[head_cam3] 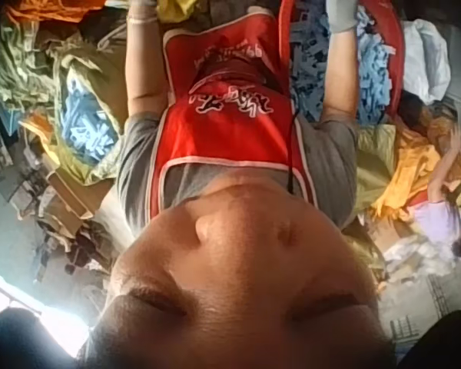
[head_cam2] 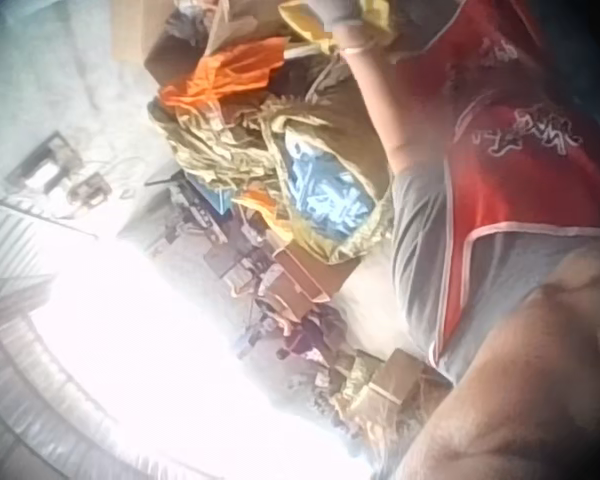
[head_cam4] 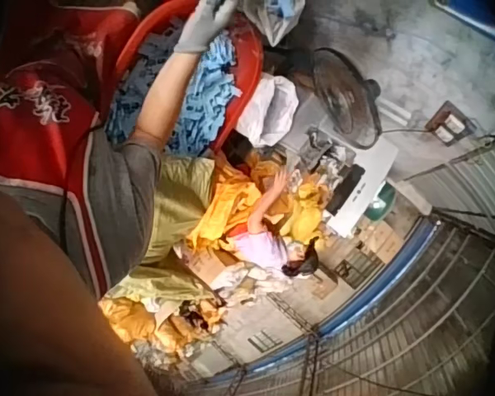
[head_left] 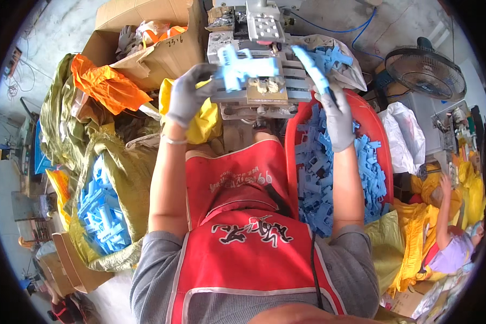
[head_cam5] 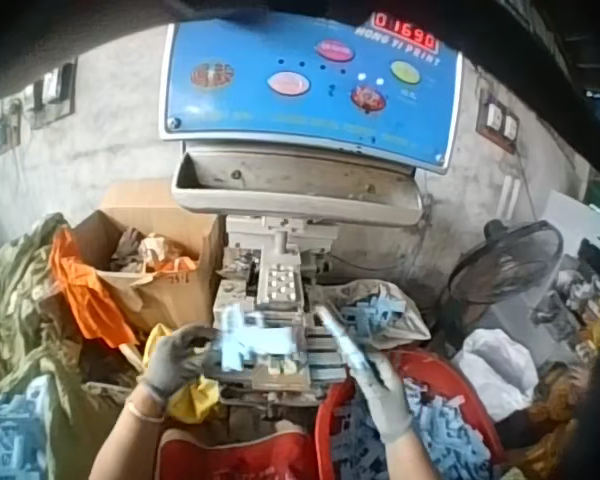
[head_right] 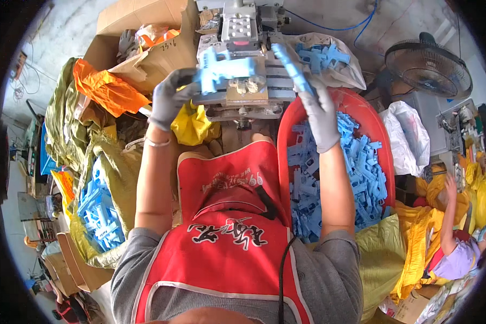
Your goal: The person repeatedly takes toy gun parts from a tray, positions them onto a printing machine, and places the printed toy guns into a sack by hand.
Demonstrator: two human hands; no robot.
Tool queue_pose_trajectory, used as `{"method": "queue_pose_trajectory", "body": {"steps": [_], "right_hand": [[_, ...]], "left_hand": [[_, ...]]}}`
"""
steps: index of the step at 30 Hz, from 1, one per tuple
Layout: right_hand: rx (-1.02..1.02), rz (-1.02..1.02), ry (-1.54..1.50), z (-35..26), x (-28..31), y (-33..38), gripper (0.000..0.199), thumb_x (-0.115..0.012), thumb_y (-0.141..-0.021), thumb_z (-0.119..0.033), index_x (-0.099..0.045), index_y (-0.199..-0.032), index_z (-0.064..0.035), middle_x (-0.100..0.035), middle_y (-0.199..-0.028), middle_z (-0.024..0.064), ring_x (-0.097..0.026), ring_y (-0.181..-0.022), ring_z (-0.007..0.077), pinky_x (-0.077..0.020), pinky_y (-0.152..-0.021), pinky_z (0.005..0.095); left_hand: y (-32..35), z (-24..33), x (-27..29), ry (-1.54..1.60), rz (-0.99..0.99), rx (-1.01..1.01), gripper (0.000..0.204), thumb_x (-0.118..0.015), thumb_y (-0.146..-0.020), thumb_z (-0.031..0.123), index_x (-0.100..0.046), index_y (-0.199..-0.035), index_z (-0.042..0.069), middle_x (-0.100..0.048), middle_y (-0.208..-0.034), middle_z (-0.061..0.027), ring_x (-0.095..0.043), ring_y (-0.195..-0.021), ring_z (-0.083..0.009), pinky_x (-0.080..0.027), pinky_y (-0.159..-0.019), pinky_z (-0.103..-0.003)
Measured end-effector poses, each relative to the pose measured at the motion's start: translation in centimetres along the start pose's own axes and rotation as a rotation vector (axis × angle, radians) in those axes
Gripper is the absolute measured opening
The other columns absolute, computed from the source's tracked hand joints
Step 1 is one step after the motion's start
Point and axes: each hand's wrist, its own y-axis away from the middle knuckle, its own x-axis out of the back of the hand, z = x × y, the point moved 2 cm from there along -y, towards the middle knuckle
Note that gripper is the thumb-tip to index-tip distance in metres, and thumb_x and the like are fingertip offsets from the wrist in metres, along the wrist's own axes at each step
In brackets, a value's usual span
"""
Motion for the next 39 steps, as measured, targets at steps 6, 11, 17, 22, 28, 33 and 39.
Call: {"method": "queue_pose_trajectory", "body": {"steps": [6,11,17,22,28,33,39], "right_hand": [[0.438,-0.155,0.587,-1.4,-3.7,-2.3,0.044,-0.065,-0.078,-0.001,-0.059,-0.121,-0.0095,-0.059,-0.117,0.0118,-0.056,-0.108,0.0302,-0.0448,-0.093,0.038],[0.5,-0.359,0.854,-0.3,-3.2,-3.6,0.039,-0.064,-0.084,-0.013,-0.059,-0.123,-0.0165,-0.059,-0.116,0.0103,-0.055,-0.109,0.0324,-0.0444,-0.094,0.0394],[0.094,-0.084,0.68,6.0,3.9,-0.8,0.027,-0.05,-0.097,-0.017,-0.059,-0.118,-0.005,-0.066,-0.109,0.0139,-0.061,-0.104,0.0281,-0.0473,-0.091,0.0361],[-0.356,-0.259,1.071,23.4,7.0,9.5,0.035,-0.054,-0.09,-0.021,-0.057,-0.122,-0.0095,-0.058,-0.124,0.0171,-0.056,-0.113,0.0348,-0.0445,-0.097,0.0411],[-0.111,-0.141,1.02,28.2,6.2,7.3,0.044,-0.064,-0.072,-0.006,-0.064,-0.116,-0.0071,-0.064,-0.114,0.0205,-0.059,-0.109,0.0369,-0.0459,-0.095,0.0446],[-0.613,-0.201,0.824,39.9,15.4,8.7,0.038,-0.065,-0.085,-0.024,-0.059,-0.118,-0.0045,-0.062,-0.119,0.0191,-0.059,-0.11,0.0343,-0.044,-0.094,0.0423],[-0.615,-0.112,0.821,32.9,17.9,11.2,0.026,-0.062,-0.081,-0.015,-0.061,-0.104,-0.003,-0.063,-0.105,0.0147,-0.059,-0.098,0.0274,-0.0452,-0.09,0.0383]], "left_hand": [[7.4,-0.4,3.8,0.044,0.101,0.206,0.032,-0.068,-0.086,0.007,-0.06,-0.115,-0.004,-0.064,-0.112,-0.0082,-0.062,-0.099,-0.0146,-0.048,-0.089,-0.027],[11.3,0.7,6.2,0.127,0.232,0.253,0.039,-0.073,-0.084,0.013,-0.06,-0.117,-0.004,-0.066,-0.108,-0.0067,-0.061,-0.096,-0.0121,-0.049,-0.086,-0.026],[17.8,3.1,12.2,-0.112,0.429,0.308,0.033,-0.06,-0.091,0.01,-0.059,-0.121,-0.005,-0.063,-0.115,-0.0102,-0.058,-0.105,-0.0179,-0.046,-0.093,-0.032],[23.5,1.7,18.1,-0.27,0.52,0.405,0.032,-0.057,-0.094,0.01,-0.058,-0.122,-0.005,-0.062,-0.118,-0.0106,-0.057,-0.108,-0.0188,-0.044,-0.097,-0.032],[30.4,4.0,25.6,-1.148,0.532,0.403,0.024,-0.066,-0.088,0.016,-0.067,-0.108,0.003,-0.07,-0.099,-0.002,-0.062,-0.088,-0.0096,-0.05,-0.083,-0.027],[31.3,7.9,25.1,-1.007,0.783,0.651,0.034,-0.072,-0.083,0.025,-0.066,-0.112,0.006,-0.07,-0.1,-0.0085,-0.066,-0.092,-0.0188,-0.051,-0.083,-0.03],[26.9,7.2,20.5,-1.071,0.746,0.32,0.028,-0.065,-0.086,0.006,-0.065,-0.114,0.005,-0.067,-0.113,-0.0104,-0.063,-0.099,-0.0207,-0.049,-0.089,-0.034]]}}
